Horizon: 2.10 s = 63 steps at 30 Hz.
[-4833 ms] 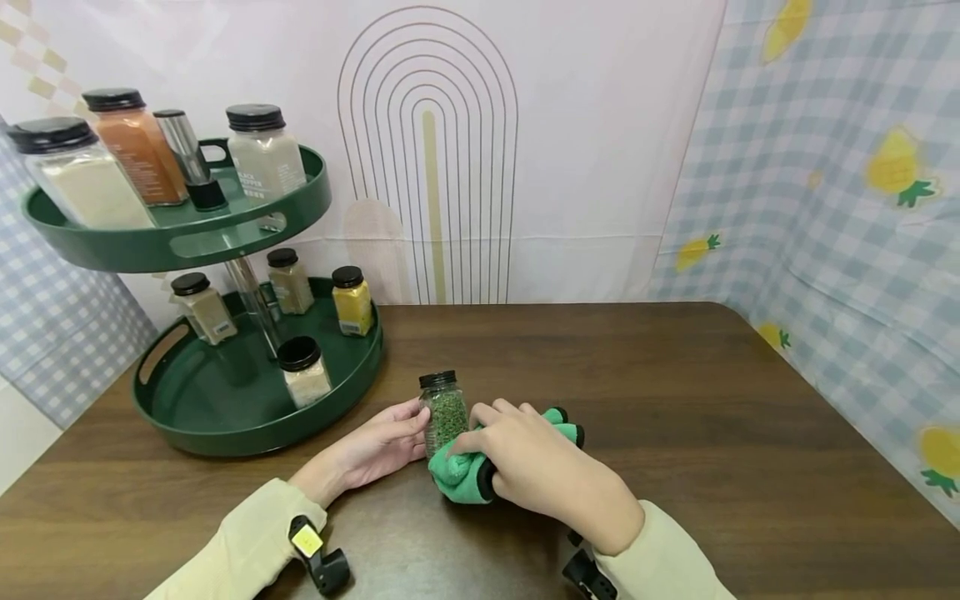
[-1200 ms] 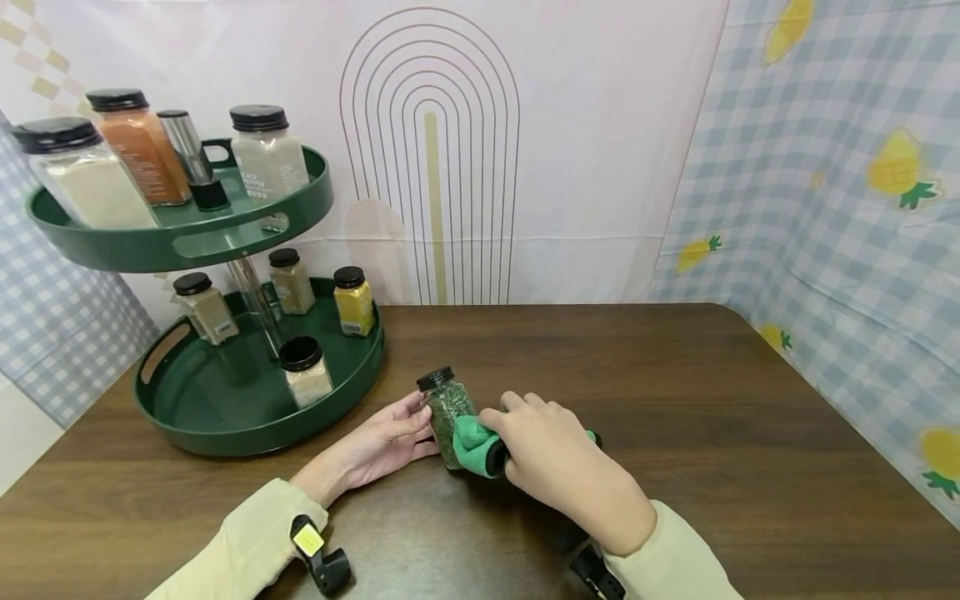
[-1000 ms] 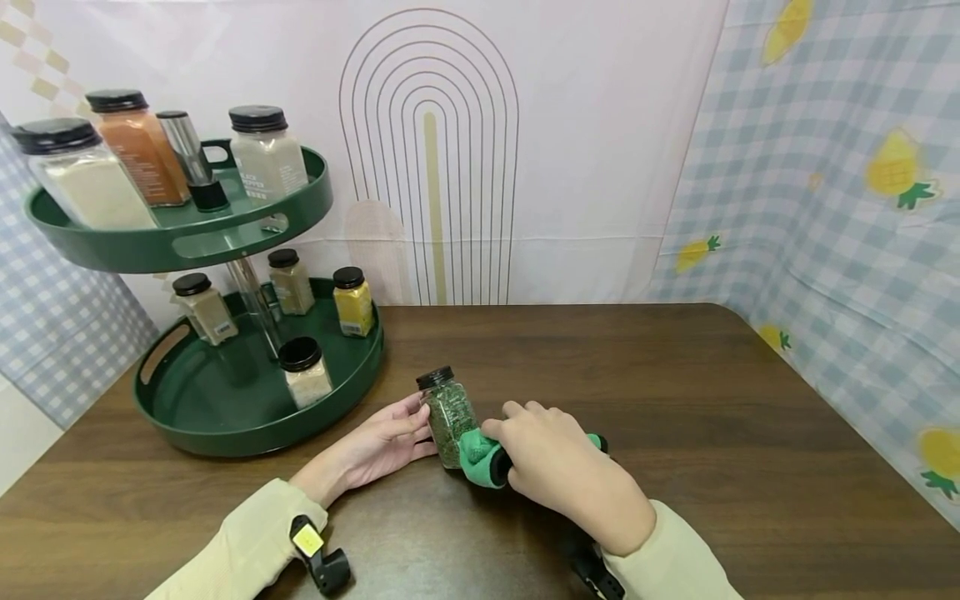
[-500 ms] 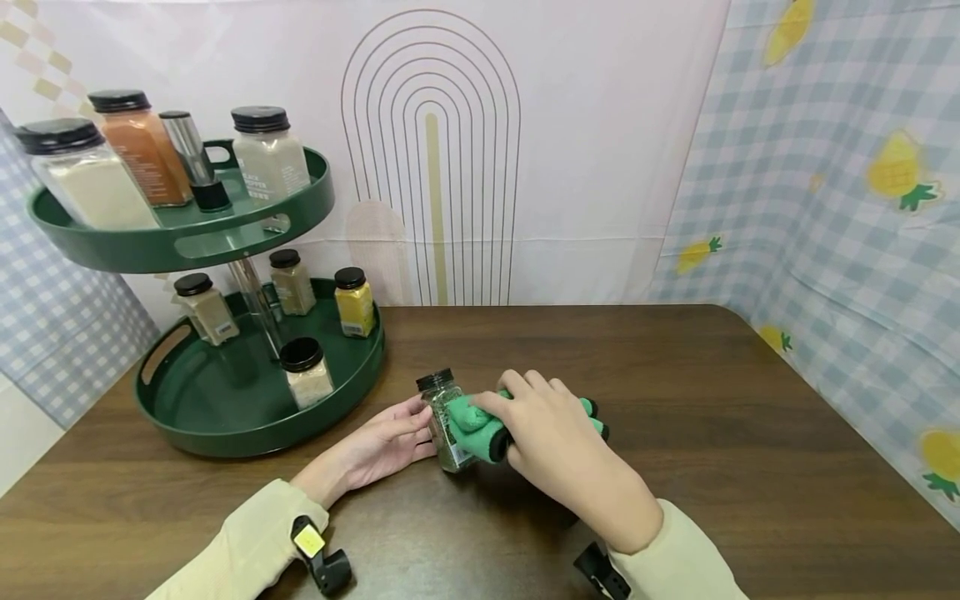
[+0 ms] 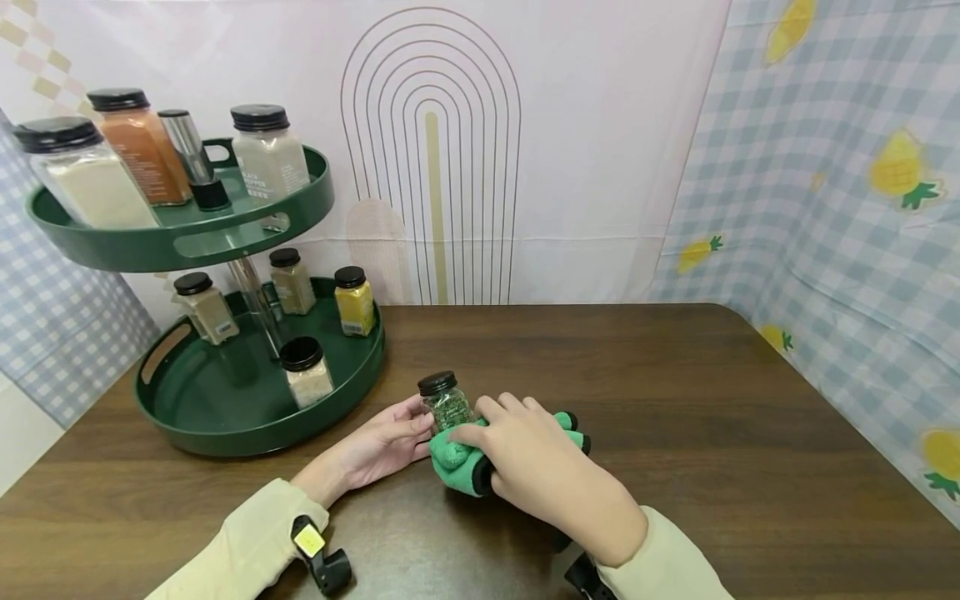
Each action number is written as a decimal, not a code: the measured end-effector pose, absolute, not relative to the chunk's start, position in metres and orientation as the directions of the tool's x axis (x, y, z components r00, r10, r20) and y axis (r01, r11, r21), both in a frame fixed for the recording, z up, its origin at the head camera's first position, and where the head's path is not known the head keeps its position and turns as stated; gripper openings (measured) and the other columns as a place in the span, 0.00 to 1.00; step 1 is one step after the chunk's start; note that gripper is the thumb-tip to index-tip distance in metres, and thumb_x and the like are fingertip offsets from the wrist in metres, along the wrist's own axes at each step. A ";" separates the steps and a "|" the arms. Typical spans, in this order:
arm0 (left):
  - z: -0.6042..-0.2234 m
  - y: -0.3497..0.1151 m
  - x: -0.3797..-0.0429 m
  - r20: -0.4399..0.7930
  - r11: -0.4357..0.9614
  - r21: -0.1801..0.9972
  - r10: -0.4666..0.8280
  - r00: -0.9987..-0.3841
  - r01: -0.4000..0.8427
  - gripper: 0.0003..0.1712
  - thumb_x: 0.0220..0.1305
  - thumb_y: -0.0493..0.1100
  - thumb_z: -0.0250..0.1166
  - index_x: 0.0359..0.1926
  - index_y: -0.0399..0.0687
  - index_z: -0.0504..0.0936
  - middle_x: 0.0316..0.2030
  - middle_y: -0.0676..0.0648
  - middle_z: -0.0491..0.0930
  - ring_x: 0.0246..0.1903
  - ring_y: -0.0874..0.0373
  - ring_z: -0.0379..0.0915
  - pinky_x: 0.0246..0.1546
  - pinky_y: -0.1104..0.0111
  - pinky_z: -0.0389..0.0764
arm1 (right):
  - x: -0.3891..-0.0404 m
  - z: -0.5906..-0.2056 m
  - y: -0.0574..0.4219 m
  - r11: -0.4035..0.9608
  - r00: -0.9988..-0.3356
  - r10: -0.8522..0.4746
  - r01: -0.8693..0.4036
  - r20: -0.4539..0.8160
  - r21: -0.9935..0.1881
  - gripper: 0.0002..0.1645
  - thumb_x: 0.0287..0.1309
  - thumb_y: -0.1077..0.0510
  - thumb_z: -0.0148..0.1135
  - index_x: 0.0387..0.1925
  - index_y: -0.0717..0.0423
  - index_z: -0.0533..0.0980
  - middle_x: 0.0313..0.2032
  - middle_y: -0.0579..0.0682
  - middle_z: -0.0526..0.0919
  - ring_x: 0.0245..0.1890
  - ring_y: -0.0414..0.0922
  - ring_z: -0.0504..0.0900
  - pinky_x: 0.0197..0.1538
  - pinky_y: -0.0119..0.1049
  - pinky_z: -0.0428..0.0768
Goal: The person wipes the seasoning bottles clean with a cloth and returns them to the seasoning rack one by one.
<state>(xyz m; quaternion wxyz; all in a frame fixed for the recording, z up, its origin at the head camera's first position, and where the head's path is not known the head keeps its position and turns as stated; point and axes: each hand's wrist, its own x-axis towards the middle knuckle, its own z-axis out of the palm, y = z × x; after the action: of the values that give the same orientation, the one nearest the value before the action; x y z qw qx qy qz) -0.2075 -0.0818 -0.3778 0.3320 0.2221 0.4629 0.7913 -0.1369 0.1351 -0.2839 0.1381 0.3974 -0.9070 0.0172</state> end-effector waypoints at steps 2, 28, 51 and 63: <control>-0.377 -0.082 -0.207 0.029 -0.348 0.876 0.730 -0.683 -0.335 0.38 0.67 0.41 0.55 0.71 0.43 0.46 0.64 0.43 0.61 0.60 0.58 0.64 0.63 0.60 0.63 | -0.137 -0.284 0.135 0.681 -0.652 -0.720 -0.730 0.237 0.063 0.36 0.34 0.75 0.55 0.45 0.42 0.80 0.34 0.44 0.76 0.34 0.44 0.73 0.36 0.36 0.71; -0.377 -0.079 -0.203 0.044 -0.393 0.870 0.664 -0.746 -0.299 0.32 0.62 0.36 0.54 0.66 0.38 0.55 0.51 0.51 0.74 0.50 0.62 0.72 0.52 0.66 0.73 | -0.144 -0.278 0.149 0.780 -0.728 -0.566 -0.625 0.387 -0.037 0.35 0.38 0.76 0.56 0.50 0.46 0.77 0.40 0.44 0.77 0.35 0.43 0.76 0.38 0.39 0.75; -0.374 -0.080 -0.210 -0.096 -0.493 0.761 0.556 -0.826 -0.421 0.27 0.72 0.45 0.47 0.65 0.54 0.46 0.48 0.44 0.69 0.41 0.58 0.77 0.45 0.66 0.79 | -0.140 -0.282 0.136 0.761 -0.657 -0.557 -0.649 0.508 -0.005 0.39 0.30 0.78 0.54 0.47 0.44 0.78 0.41 0.47 0.75 0.39 0.46 0.74 0.37 0.38 0.75; -0.373 -0.083 -0.211 -0.133 -0.488 0.725 0.593 -0.794 -0.486 0.26 0.67 0.51 0.54 0.56 0.41 0.57 0.43 0.41 0.70 0.37 0.59 0.80 0.43 0.73 0.79 | -0.139 -0.282 0.136 0.790 -0.735 -0.571 -0.613 0.365 0.003 0.34 0.35 0.74 0.58 0.45 0.41 0.79 0.39 0.45 0.74 0.34 0.44 0.71 0.33 0.34 0.70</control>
<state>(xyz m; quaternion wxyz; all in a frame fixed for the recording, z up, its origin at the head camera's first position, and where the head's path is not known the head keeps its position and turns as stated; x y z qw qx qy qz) -0.2113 -0.0828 -0.3731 0.3138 0.0676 0.3967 0.8600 -0.1389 0.1361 -0.2816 0.1763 0.3184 -0.9296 0.0587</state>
